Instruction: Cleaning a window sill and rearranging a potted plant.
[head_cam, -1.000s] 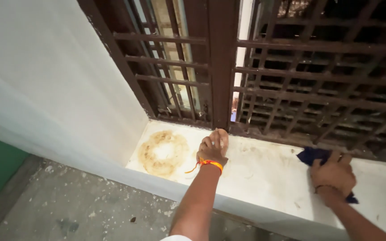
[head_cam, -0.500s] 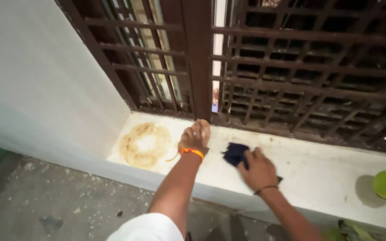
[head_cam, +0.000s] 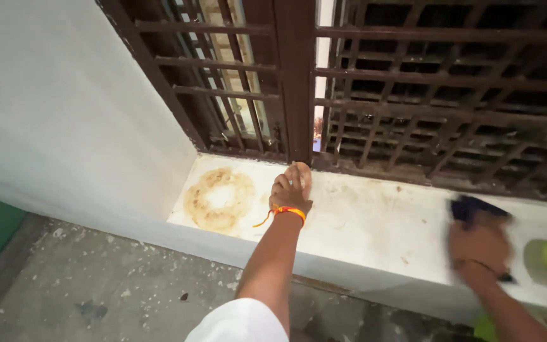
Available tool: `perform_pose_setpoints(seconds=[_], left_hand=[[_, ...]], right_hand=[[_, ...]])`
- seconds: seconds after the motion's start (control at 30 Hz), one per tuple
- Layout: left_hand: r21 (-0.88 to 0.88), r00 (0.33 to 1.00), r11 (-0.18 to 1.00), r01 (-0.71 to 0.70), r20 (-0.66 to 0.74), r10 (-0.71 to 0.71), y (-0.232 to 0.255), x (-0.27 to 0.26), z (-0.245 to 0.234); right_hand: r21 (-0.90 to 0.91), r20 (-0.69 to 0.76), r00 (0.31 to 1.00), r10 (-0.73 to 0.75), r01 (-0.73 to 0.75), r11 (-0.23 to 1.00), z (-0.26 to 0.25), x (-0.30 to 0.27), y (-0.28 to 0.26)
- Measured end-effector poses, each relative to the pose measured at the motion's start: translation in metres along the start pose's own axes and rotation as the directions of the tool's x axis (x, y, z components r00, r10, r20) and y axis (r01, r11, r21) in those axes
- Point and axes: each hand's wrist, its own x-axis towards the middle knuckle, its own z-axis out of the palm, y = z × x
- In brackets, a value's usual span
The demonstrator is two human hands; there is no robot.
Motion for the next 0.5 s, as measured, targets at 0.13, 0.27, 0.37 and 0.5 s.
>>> perform_pose_setpoints(seconds=[0.13, 0.27, 0.37, 0.5], left_hand=[[0.002, 0.994, 1.0, -0.028, -0.102, 0.028, 0.019, 0.021, 0.047], [0.153, 0.938, 0.975, -0.162, -0.284, 0.2, 0.046, 0.005, 0.06], [0.046, 0.989, 0.993, -0.11, -0.097, 0.114, 0.044, -0.013, 0.034], [0.028, 0.983, 0.983, -0.184, -0.022, 0.184, 0.033, -0.04, 0.004]], right_hand=[[0.17, -0.186, 0.919, -0.347, 0.378, 0.91, -0.009, -0.069, -0.119], [0.23, -0.02, 0.839, -0.544, 0.533, 0.814, -0.032, -0.128, -0.175], [0.275, -0.062, 0.785, -0.617, 0.608, 0.745, -0.034, -0.127, -0.16], [0.328, -0.094, 0.824, -0.559, 0.556, 0.764, -0.024, -0.09, -0.103]])
